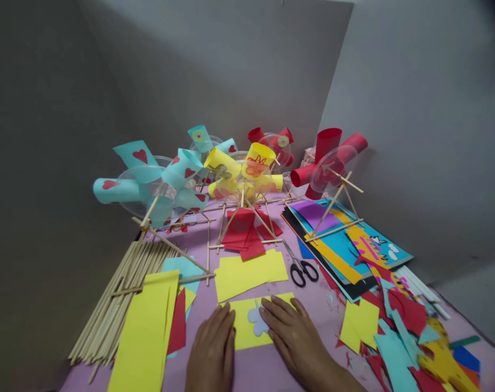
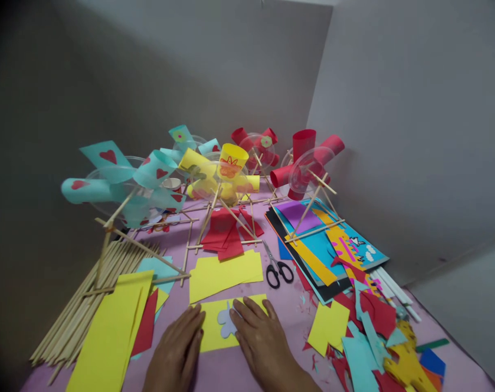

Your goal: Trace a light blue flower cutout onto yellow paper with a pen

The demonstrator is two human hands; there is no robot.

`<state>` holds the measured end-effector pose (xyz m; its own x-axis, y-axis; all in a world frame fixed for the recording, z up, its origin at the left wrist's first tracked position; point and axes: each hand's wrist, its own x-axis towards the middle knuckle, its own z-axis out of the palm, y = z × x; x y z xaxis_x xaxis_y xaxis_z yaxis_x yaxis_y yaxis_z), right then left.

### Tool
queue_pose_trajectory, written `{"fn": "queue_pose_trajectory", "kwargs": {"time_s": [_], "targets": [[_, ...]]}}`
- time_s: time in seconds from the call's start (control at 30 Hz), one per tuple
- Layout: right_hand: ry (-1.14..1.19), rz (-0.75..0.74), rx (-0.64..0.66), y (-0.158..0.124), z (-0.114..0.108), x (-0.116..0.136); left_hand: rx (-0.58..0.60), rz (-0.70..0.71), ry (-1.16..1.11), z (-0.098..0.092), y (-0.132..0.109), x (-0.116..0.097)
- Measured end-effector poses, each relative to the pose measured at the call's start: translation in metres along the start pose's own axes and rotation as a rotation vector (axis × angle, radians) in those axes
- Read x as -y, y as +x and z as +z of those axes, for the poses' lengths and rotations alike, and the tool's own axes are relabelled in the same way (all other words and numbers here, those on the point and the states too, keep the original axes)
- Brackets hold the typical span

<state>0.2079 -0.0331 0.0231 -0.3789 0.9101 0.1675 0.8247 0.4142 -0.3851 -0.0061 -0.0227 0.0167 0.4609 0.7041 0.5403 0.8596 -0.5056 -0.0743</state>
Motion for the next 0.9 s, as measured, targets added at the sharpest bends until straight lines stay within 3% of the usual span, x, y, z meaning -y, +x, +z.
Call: {"fn": "queue_pose_trajectory", "kwargs": {"time_s": [0.13,0.27,0.43,0.5,0.57,0.67,0.77,0.9], "targets": [[-0.040,-0.048,0.008,0.000,0.000,-0.003,-0.040,0.061,0.035,-0.008,-0.013,0.005],[-0.065,-0.103,-0.001,0.000,0.003,-0.006,-0.054,0.259,0.060,-0.007,-0.013,-0.020],[0.043,-0.089,-0.034,-0.003,0.006,-0.006,-0.087,0.269,0.077,0.001,0.003,-0.042],[0.226,-0.009,-0.145,-0.005,0.003,-0.010,-0.089,0.261,0.078,0.002,0.006,-0.042],[0.426,0.187,-0.360,-0.007,-0.003,-0.018,-0.098,0.260,0.071,0.003,0.008,-0.040],[0.528,0.381,-0.590,-0.010,-0.013,-0.030,-0.114,0.258,0.059,0.005,0.009,-0.039],[0.509,0.281,-0.537,-0.012,-0.016,-0.030,-0.121,0.262,0.050,0.007,0.011,-0.039],[0.292,0.028,-0.301,-0.012,-0.005,-0.014,-0.111,0.268,0.047,0.008,0.011,-0.039]]}}
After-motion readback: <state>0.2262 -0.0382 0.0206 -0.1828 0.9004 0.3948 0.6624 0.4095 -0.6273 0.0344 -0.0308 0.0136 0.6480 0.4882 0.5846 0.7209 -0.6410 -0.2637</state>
